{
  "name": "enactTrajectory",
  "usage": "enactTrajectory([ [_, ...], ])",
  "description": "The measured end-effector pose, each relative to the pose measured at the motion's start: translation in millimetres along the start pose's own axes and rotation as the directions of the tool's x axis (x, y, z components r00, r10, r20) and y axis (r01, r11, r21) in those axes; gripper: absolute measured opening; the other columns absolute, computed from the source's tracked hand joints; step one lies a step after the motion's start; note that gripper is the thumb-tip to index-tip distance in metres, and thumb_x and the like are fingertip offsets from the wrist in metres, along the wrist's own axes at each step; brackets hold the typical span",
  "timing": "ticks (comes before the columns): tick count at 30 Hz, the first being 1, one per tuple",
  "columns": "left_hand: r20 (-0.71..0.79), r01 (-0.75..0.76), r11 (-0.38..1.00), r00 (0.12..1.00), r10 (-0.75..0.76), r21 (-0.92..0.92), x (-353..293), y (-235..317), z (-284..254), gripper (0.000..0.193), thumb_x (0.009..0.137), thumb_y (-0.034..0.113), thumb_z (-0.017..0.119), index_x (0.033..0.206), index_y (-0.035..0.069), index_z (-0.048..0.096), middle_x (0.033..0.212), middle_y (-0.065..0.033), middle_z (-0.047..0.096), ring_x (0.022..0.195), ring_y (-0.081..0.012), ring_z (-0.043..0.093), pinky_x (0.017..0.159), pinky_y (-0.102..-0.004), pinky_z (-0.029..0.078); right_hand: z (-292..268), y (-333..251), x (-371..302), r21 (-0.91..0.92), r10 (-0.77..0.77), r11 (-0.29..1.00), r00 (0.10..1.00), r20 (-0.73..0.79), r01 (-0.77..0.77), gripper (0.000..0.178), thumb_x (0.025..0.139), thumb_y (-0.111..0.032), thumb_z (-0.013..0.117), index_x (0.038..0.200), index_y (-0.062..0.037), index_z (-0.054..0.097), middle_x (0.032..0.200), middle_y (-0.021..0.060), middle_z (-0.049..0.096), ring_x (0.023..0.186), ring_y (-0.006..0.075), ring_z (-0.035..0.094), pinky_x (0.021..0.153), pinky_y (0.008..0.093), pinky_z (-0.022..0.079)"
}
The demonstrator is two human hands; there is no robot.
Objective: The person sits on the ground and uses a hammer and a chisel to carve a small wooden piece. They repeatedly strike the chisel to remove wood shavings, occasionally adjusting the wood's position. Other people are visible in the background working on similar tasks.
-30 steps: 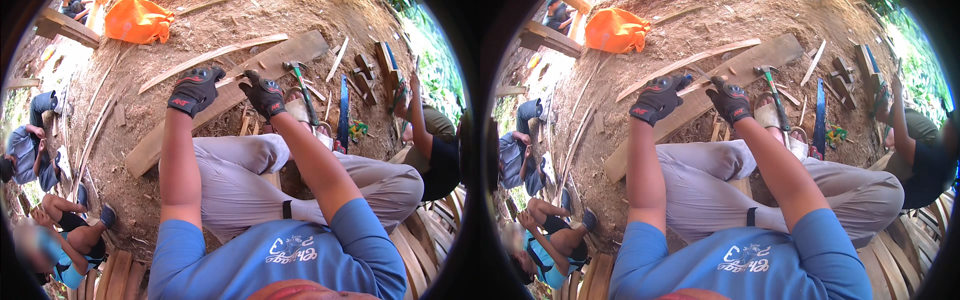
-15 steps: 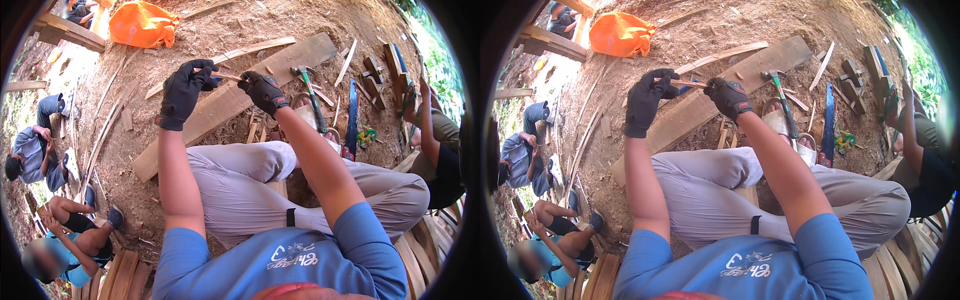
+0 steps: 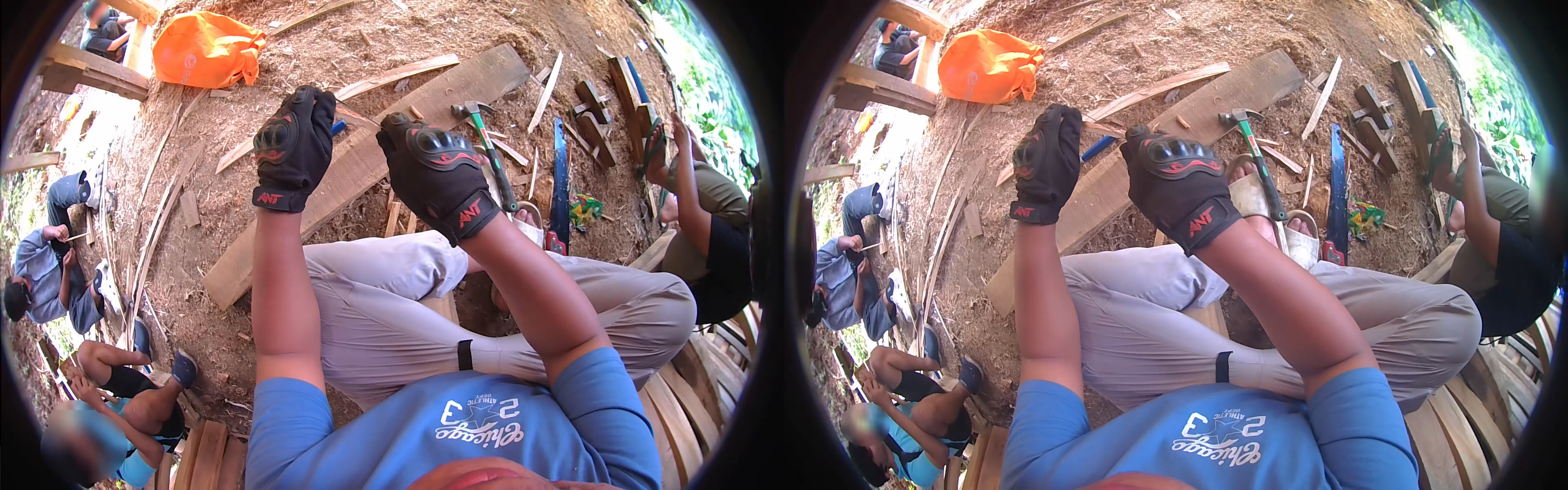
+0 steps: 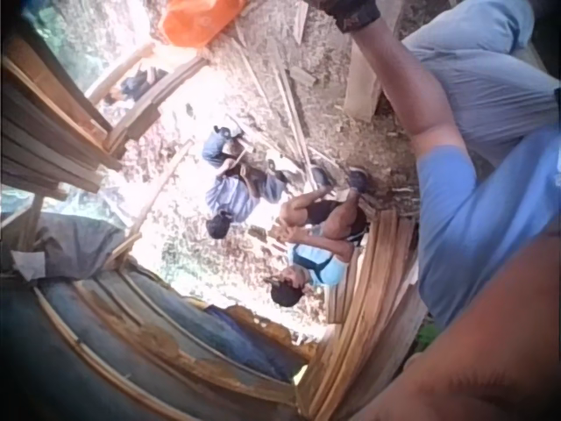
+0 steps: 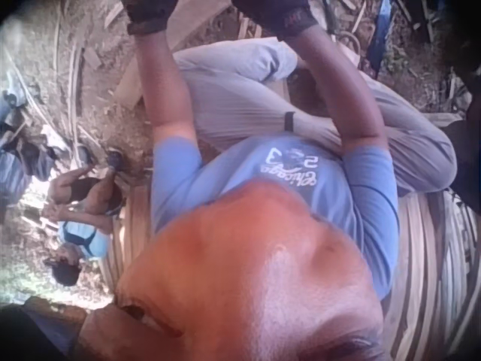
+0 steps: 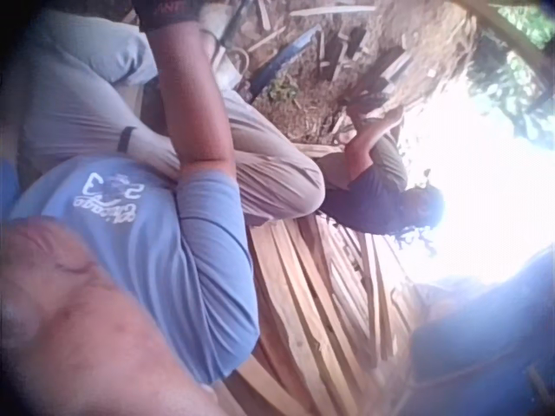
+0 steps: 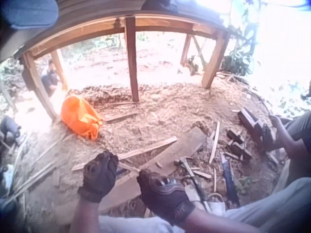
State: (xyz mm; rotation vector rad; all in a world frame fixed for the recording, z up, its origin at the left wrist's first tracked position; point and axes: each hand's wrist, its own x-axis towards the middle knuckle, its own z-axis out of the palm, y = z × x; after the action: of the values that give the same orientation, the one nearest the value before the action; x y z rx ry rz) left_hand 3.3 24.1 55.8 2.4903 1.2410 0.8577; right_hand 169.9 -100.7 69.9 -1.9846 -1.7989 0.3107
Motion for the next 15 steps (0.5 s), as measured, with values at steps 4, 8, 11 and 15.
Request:
enactTrajectory([
  [4, 0.014, -0.055, 0.997, 0.998, 0.056, -0.057, -3.4, -1.8, 2.5, 0.022, 0.104, 0.019, 0.058, 0.096, 0.002, 0.069, 0.088, -0.0207, 0.071, 0.082, -0.0403, 0.069, 0.072, -0.0469, 0.055, -9.0, -12.7, 1.0, -0.040, 0.048, 0.998, 0.997, 0.056, -0.046, 0.011, 0.097, -0.018, 0.057, 0.100, -0.0094, 0.063, 0.076, 0.0124, 0.068, 0.066, 0.0328, 0.069, 0.058, 0.0472, 0.053],
  [8, 0.013, -0.079, 0.996, 0.997, 0.079, -0.039, -7.6, 2.0, 5.6, 0.021, 0.104, 0.018, 0.058, 0.096, 0.002, 0.069, 0.087, -0.0191, 0.072, 0.083, -0.0391, 0.070, 0.073, -0.0449, 0.055, 12.8, 1.5, -1.9, -0.051, 0.016, 0.999, 1.000, 0.022, -0.015, 0.012, 0.097, -0.015, 0.054, 0.098, -0.0102, 0.064, 0.081, 0.0142, 0.071, 0.070, 0.0345, 0.071, 0.062, 0.0492, 0.055],
  [11, 0.084, -0.018, 0.990, 0.996, 0.030, -0.139, -5.4, 18.5, 2.2, 0.019, 0.103, 0.017, 0.060, 0.096, 0.002, 0.069, 0.086, -0.0181, 0.072, 0.083, -0.0379, 0.070, 0.075, -0.0445, 0.056, 47.1, 59.6, -4.6, -0.237, 0.187, 0.963, 0.954, 0.233, -0.131, 0.020, 0.098, -0.017, 0.050, 0.101, -0.0084, 0.067, 0.094, 0.0189, 0.074, 0.086, 0.0372, 0.074, 0.072, 0.0510, 0.057],
  [15, 0.035, -0.105, 0.990, 0.993, 0.109, -0.094, -7.8, 13.5, 5.0, 0.015, 0.101, 0.015, 0.062, 0.097, 0.003, 0.070, 0.089, -0.0162, 0.073, 0.084, -0.0364, 0.071, 0.076, -0.0448, 0.056, 20.8, 59.7, -3.4, -0.176, 0.340, 0.938, 0.896, 0.285, -0.300, 0.022, 0.099, -0.018, 0.049, 0.105, -0.0067, 0.067, 0.095, 0.0215, 0.074, 0.090, 0.0406, 0.073, 0.074, 0.0533, 0.057],
])
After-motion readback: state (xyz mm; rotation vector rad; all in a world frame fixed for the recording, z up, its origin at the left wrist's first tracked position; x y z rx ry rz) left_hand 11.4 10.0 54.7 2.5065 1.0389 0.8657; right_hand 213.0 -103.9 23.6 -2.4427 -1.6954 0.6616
